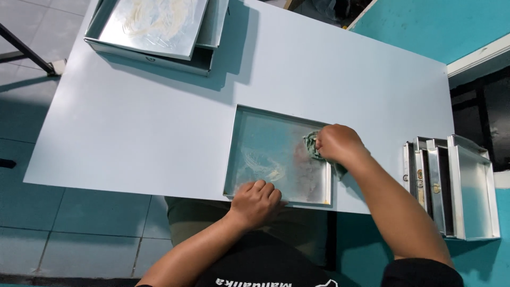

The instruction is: The person wipes the surface of a rectangular metal tray with a cloth, then flips it over to wipe the other side. The tray is placed on a white table alongside other similar trays.

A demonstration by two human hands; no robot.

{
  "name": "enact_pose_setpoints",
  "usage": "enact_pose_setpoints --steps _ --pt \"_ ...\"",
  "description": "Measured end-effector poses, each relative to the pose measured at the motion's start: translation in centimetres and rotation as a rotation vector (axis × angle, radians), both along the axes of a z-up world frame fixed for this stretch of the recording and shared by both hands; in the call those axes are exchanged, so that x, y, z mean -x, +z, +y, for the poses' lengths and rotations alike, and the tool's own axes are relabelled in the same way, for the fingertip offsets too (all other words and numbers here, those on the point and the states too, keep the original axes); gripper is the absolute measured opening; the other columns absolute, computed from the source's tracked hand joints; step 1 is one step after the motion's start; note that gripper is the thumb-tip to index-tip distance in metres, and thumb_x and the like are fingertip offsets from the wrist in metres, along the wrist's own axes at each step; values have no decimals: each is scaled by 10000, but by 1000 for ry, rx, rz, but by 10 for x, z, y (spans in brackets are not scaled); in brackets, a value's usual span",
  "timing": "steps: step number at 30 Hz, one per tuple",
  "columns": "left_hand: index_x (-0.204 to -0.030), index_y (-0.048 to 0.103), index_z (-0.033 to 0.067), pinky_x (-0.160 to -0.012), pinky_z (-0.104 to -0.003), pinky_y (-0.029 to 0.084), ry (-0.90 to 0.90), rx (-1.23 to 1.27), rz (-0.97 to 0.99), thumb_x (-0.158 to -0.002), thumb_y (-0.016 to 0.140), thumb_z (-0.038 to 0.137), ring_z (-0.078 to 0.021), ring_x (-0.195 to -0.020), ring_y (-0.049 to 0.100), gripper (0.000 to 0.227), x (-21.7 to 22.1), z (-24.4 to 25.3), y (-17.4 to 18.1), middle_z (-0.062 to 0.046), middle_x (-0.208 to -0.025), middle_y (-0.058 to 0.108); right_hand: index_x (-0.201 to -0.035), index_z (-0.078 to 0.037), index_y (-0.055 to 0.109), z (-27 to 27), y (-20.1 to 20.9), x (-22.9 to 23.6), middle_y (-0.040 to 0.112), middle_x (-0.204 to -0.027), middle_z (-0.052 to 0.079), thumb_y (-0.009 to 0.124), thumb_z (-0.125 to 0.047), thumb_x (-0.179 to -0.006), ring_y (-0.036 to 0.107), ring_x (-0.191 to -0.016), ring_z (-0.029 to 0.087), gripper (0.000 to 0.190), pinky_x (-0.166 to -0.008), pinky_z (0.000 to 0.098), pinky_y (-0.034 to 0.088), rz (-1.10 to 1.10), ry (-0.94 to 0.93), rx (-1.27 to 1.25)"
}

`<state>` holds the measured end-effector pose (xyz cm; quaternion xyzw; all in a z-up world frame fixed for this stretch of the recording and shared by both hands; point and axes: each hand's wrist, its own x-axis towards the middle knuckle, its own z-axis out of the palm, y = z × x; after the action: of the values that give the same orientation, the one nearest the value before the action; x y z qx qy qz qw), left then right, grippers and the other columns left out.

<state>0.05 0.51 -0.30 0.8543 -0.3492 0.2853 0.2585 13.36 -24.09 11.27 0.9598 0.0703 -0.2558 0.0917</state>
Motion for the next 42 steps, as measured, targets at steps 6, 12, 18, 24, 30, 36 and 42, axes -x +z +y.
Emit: enact_pose_setpoints --steps 6,12,18,24,30,36,42 --pt "-777 590 153 -532 -299 420 -54 28 34 -944 613 282 -223 -631 565 212 -2 0 2 -28 -705 542 -887 -130 831 34 -29 -16 792 -872 127 758 -168 -816 748 -948 383 109 -850 487 594 -57 103 -182" --pt "-796 576 169 -547 -308 417 -55 -72 -4 -891 618 290 -211 -671 565 160 -2 -1 -5 -14 -731 535 -853 -205 825 147 -62 -34 749 -831 50 729 -137 -814 707 -886 274 123 -863 426 592 -366 444 -314" --pt "-782 564 160 -560 -346 418 25 -36 0 -988 630 399 -214 -650 533 322 1 -1 5 -33 -737 578 -884 -179 820 132 -77 -26 709 -886 57 578 56 -895 649 -955 312 337 -938 564 524 -365 545 -294" --pt "-779 569 171 -556 -351 418 42 -46 2 -999 647 441 -225 -690 560 357 2 -2 -2 -27 -756 587 -839 -275 836 24 -29 1 772 -917 29 608 -32 -816 688 -934 325 333 -821 486 572 -102 95 36" --pt "-780 590 149 -572 -314 471 -15 22 10 -935 624 328 -236 -657 584 239 1 -4 -5 -39 -704 537 -767 -174 788 -8 -44 13 701 -759 51 626 -135 -832 686 -849 290 179 -793 459 546 -409 277 28" --pt "-790 623 143 -580 -326 481 -28 -35 60 -848 687 323 -237 -663 605 199 2 -4 -2 -44 -718 579 -606 -108 634 119 -73 -15 577 -632 123 583 -95 -811 595 -680 347 211 -633 477 500 -853 386 -492" --pt "-796 591 176 -544 -309 464 -45 -130 46 -889 620 325 -239 -709 608 178 0 -2 -3 -19 -733 541 -632 -139 616 151 -134 -37 508 -645 85 614 -85 -728 496 -668 283 110 -590 418 353 -1137 670 -364"
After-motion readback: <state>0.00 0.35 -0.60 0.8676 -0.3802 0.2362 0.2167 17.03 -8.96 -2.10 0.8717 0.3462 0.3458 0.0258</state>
